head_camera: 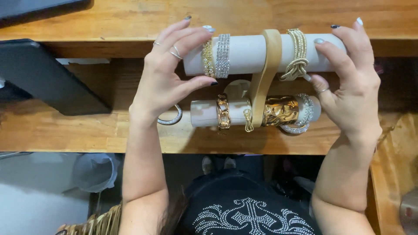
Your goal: Organizing various bracelets by sliding them onto a two-tiered jewelry display stand.
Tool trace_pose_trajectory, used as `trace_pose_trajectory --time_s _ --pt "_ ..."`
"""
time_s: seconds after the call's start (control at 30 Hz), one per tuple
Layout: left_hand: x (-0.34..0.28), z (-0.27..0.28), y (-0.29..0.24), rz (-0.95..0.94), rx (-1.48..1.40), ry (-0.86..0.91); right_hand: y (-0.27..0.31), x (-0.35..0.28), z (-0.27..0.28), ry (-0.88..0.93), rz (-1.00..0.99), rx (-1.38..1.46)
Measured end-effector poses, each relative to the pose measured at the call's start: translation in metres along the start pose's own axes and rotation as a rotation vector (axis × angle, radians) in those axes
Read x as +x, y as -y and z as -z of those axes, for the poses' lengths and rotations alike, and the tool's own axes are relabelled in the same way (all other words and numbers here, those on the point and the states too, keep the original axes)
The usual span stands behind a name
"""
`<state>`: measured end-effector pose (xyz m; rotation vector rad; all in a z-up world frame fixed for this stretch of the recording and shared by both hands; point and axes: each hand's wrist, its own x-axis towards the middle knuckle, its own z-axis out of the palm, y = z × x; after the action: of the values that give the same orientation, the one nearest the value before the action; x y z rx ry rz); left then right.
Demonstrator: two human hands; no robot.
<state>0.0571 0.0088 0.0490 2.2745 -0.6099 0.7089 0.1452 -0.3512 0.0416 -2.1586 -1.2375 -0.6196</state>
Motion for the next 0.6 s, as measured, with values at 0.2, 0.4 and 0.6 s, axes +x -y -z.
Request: trace_pose_trajectory --time_s 0.2,0.4,0.6 --pt "-0.002 -0.002 -0.014 0.077 0.201 0.084 -0.002 0.000 0.001 0.031 -0.016 0.005" --pt "-0.059 0.004 -0.016 0.065 0.066 -0.365 -0.005 -0.010 0.005 0.030 0.015 -0.059" --pt "-0.163 -0.026 0.041 0.753 0.383 0.179 -0.002 -0.013 0.010 -0.023 0.063 -0.084"
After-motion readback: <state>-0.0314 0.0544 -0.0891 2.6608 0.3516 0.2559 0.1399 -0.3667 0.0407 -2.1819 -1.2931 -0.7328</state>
